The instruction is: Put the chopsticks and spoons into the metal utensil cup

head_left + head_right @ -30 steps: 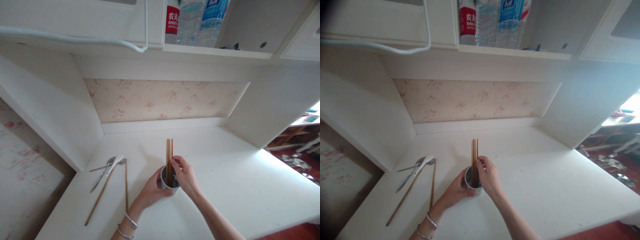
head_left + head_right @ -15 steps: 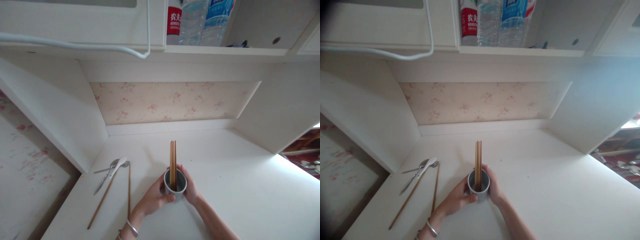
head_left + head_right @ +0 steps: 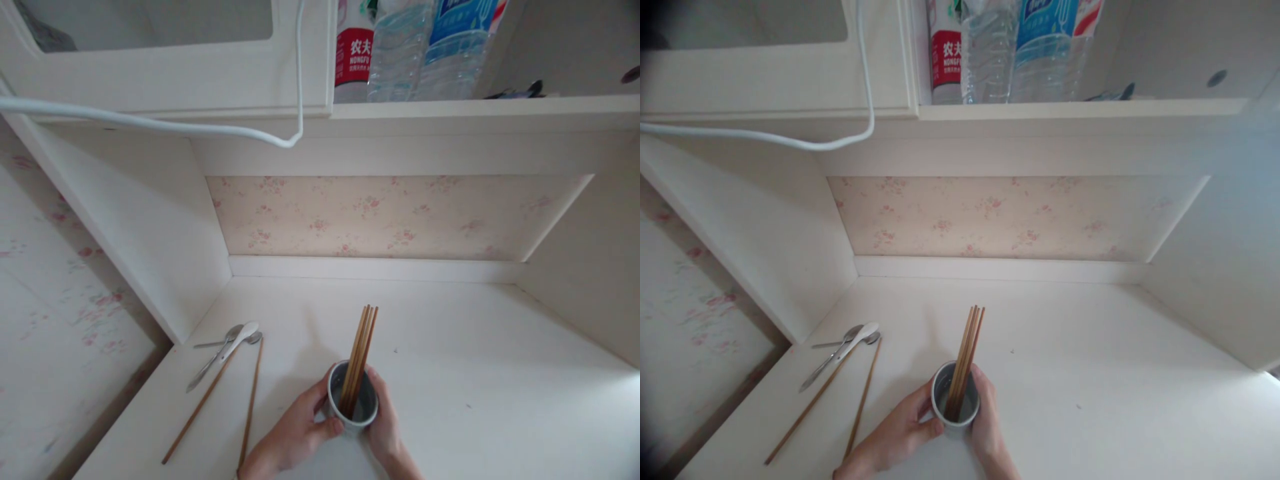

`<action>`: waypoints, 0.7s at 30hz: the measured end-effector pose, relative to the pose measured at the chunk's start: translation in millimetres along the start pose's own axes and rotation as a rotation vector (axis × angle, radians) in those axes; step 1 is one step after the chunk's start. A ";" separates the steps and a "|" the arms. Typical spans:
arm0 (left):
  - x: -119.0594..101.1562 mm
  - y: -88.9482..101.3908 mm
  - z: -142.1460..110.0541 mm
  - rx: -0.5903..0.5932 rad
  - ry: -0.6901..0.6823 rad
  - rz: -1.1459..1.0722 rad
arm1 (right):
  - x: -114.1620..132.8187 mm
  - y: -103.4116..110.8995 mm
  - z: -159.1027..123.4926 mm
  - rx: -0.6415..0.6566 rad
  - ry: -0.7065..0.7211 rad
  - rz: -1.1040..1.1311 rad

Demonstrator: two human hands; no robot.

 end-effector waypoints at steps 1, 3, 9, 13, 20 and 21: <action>1.0 -1.9 -1.5 -0.017 0.008 0.055 | -0.7 1.8 0.8 -0.018 -0.005 0.024; 2.5 -4.3 -6.4 -0.077 0.037 0.183 | -0.9 4.5 1.8 -0.018 -0.018 0.055; -10.9 24.1 -31.2 -0.298 0.257 0.690 | 1.4 5.9 4.0 -0.080 0.022 0.043; -23.5 67.3 -49.8 -0.379 0.377 1.253 | -0.2 2.5 5.4 -0.048 0.002 0.056; -17.4 90.3 -62.7 -0.202 0.642 1.491 | -2.6 1.8 5.3 -0.026 0.016 0.032; -16.1 89.4 -62.1 -0.186 0.659 1.478 | -2.6 1.8 5.2 -0.019 0.014 0.025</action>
Point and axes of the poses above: each hand's wrist, its own z-axis towards the middle knuckle, its own y-axis out of the back of the hand, x = y × z, the point moved 1 cm from there along z, towards the middle knuckle, and after that the axes turned 14 degrees about -y, right-handed, at the moved point
